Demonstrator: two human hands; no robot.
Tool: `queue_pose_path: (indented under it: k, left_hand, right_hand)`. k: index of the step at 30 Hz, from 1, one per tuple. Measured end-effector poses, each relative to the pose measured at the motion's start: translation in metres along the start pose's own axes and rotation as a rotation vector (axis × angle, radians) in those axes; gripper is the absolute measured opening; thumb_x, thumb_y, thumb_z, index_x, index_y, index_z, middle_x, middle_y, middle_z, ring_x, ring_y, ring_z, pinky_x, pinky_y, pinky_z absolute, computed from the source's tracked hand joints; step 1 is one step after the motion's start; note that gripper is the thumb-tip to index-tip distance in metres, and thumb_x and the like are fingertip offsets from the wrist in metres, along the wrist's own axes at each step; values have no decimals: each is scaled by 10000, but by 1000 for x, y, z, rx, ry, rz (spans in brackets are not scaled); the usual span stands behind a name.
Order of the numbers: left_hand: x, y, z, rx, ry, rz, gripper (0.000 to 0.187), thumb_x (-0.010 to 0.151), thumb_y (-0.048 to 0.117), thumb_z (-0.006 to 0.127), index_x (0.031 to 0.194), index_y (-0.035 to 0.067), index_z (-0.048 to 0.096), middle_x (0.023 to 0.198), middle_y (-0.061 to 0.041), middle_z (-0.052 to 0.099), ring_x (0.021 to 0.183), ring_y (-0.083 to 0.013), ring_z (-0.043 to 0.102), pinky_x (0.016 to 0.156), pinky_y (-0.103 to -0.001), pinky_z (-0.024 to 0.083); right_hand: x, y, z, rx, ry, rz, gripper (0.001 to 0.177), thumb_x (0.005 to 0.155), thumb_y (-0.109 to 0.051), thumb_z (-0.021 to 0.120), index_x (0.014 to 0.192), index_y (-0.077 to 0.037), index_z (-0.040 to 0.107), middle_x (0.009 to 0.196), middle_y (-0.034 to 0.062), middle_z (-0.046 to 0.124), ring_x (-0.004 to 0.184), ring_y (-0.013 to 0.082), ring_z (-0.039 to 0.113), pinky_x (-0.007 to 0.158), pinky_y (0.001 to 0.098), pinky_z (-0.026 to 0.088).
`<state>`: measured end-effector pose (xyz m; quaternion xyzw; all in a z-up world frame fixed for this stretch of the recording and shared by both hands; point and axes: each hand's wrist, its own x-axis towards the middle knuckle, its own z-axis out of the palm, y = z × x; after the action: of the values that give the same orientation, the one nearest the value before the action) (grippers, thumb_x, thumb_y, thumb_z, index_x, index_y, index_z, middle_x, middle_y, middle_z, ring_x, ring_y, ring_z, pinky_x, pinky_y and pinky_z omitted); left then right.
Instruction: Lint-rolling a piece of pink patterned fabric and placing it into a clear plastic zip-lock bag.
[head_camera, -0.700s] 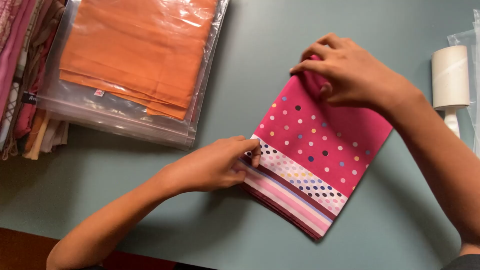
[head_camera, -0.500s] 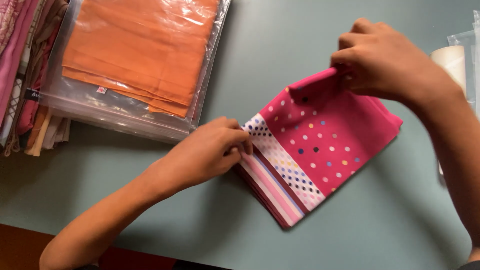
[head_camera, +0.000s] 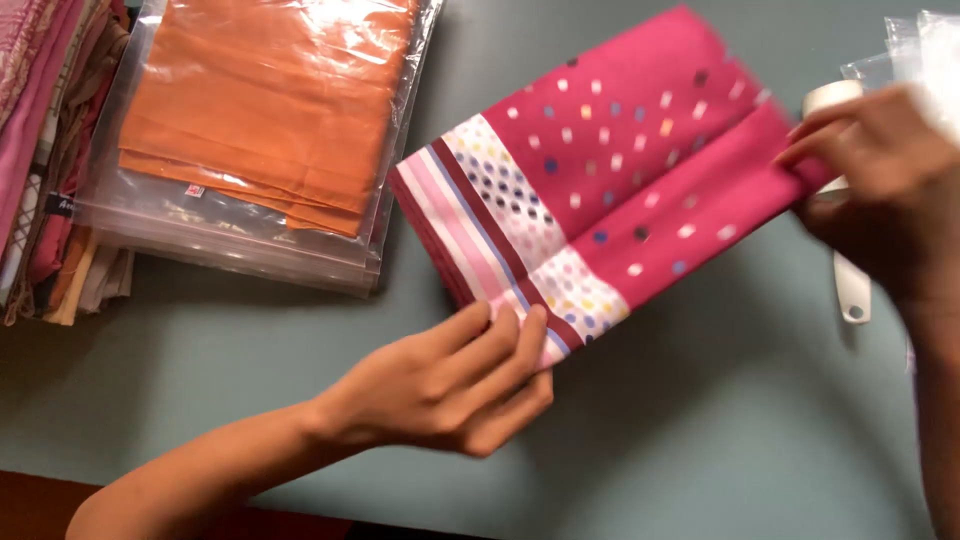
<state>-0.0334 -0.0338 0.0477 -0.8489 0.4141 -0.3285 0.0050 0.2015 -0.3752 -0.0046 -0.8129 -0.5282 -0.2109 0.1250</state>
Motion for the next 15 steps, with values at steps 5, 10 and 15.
queue_pose_path:
  k: [5,10,15]
  left_hand:
    - [-48,27,64,-50,-103,44,166,995,-17,500,1021,133,567,1063,-199,717,841,-230,635,783,-308,531]
    - [-56,23,65,-129,-78,42,211,1024,-34,499,1169,87,594,1064,-214,689,901,-255,666,855,-350,565]
    - [-62,13,74,-536,-102,-338,476,1002,436,661,1214,9,664,1126,-208,707,987,-359,704,884,-460,569]
  right_hand:
    - [-50,-25,36,-388,-224,-13,208,854,19,661,917,-176,624,1028,-20,702,915,230,637,643,330,470]
    - [-60,-46,11,-359,-413,119,388,735,-129,682,1115,-209,693,1071,-48,684,1030,246,612,787,372,579]
    - [-30,-69,-2,31,-283,256,405,897,-56,654,1300,-86,677,1293,117,650,1159,320,609,1020,432,525]
